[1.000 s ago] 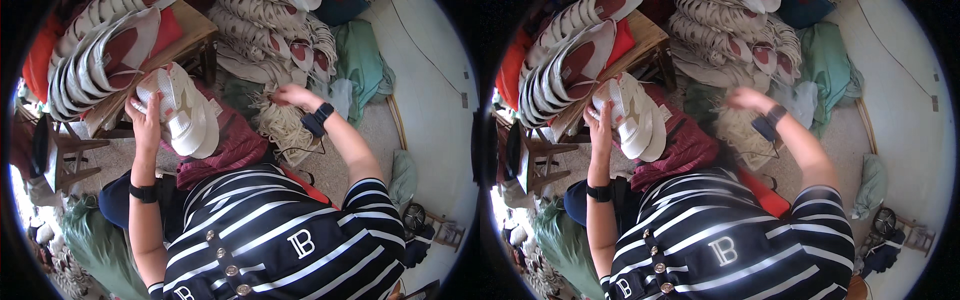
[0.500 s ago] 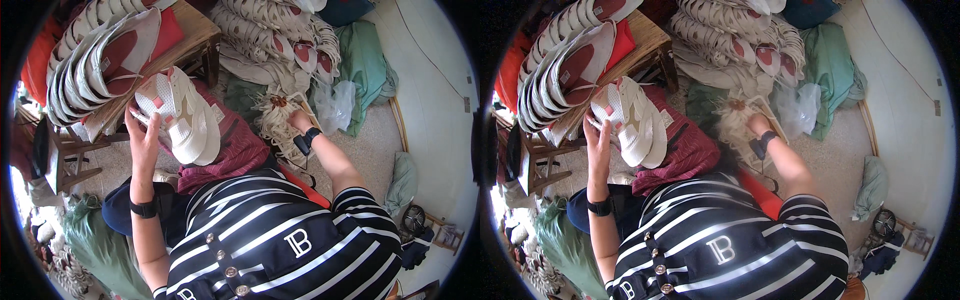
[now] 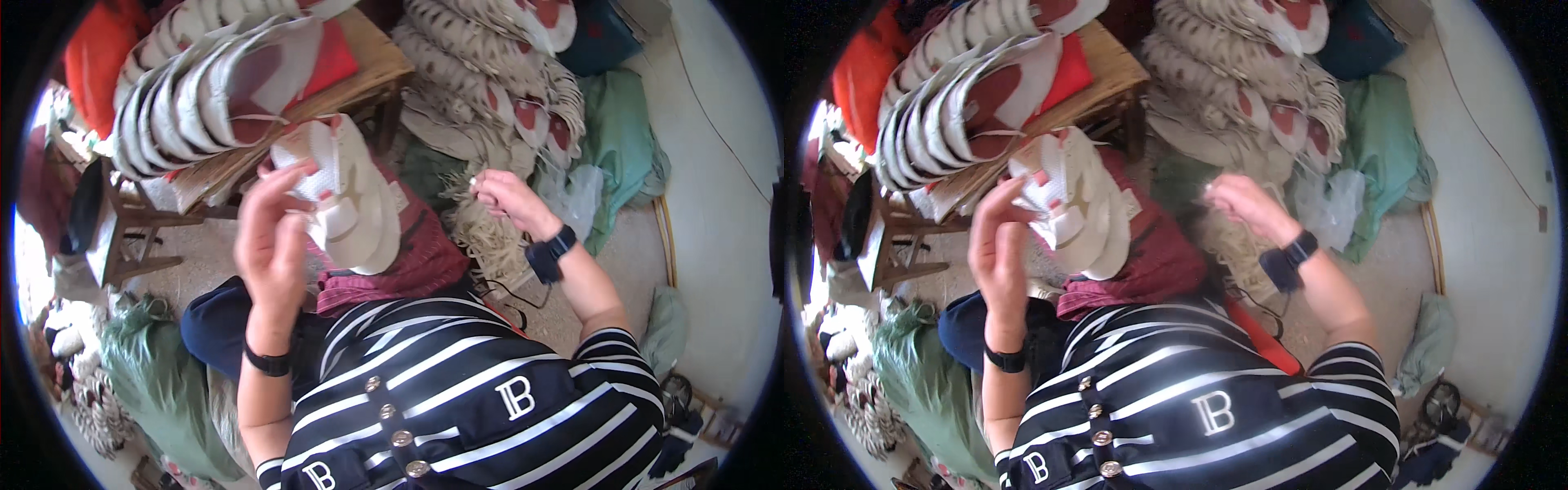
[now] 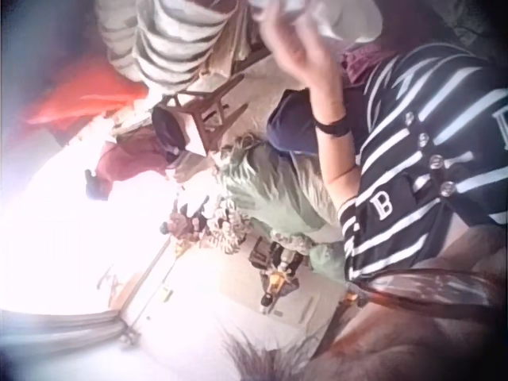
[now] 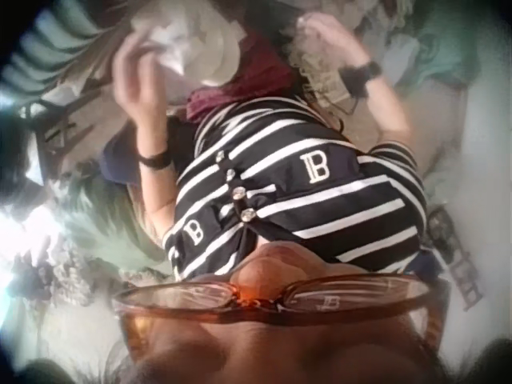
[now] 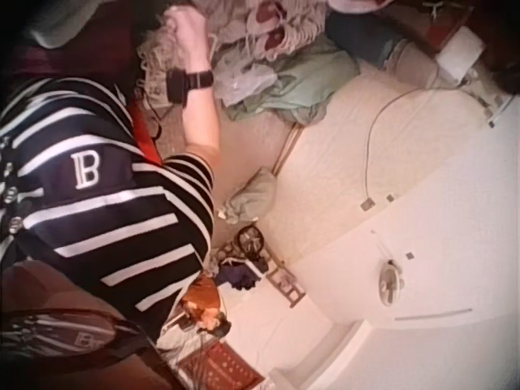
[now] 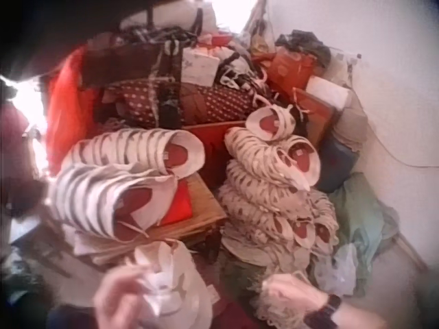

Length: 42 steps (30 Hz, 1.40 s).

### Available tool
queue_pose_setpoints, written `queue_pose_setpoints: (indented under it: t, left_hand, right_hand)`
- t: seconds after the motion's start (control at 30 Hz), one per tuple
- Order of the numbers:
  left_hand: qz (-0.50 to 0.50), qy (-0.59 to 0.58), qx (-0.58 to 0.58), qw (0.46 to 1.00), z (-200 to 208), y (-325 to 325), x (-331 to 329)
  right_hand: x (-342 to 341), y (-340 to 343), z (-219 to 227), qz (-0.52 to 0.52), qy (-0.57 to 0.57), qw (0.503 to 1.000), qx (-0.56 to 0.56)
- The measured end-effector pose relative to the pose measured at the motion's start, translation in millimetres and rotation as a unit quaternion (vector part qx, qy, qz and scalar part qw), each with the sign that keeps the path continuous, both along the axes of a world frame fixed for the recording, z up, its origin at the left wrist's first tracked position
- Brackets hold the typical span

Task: The person sits on the floor and laces a white sneaker by hand. They thread the laces through the eyelets, pull them tight, and tie a knot. The person then picks up a second shoe and begins the same lacing process.

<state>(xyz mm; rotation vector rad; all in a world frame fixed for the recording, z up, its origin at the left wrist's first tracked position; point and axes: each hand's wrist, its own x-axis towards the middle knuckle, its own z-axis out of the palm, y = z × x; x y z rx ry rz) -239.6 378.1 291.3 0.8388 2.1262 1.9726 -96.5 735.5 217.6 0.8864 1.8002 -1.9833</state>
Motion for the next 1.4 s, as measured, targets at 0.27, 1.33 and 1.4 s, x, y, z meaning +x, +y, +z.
queue_pose_setpoints:
  t: [0.27,1.33,1.4]
  left_hand:
    - [-0.297,-0.307,-0.014,0.904,28.7,13.8,26.8]
    - [-0.082,-0.159,-0.077,0.981,-13.1,-4.0,5.1]
    - [-0.069,-0.166,-0.047,0.982,-24.3,-3.5,1.6]
  right_hand:
    - [-44.1,-102.8,157.4,0.258,0.293,0.917,0.087]
    - [-109.6,-146.0,110.9,0.307,0.27,0.907,0.098]
    - [-111.9,-142.0,101.7,0.293,0.262,0.917,0.062]
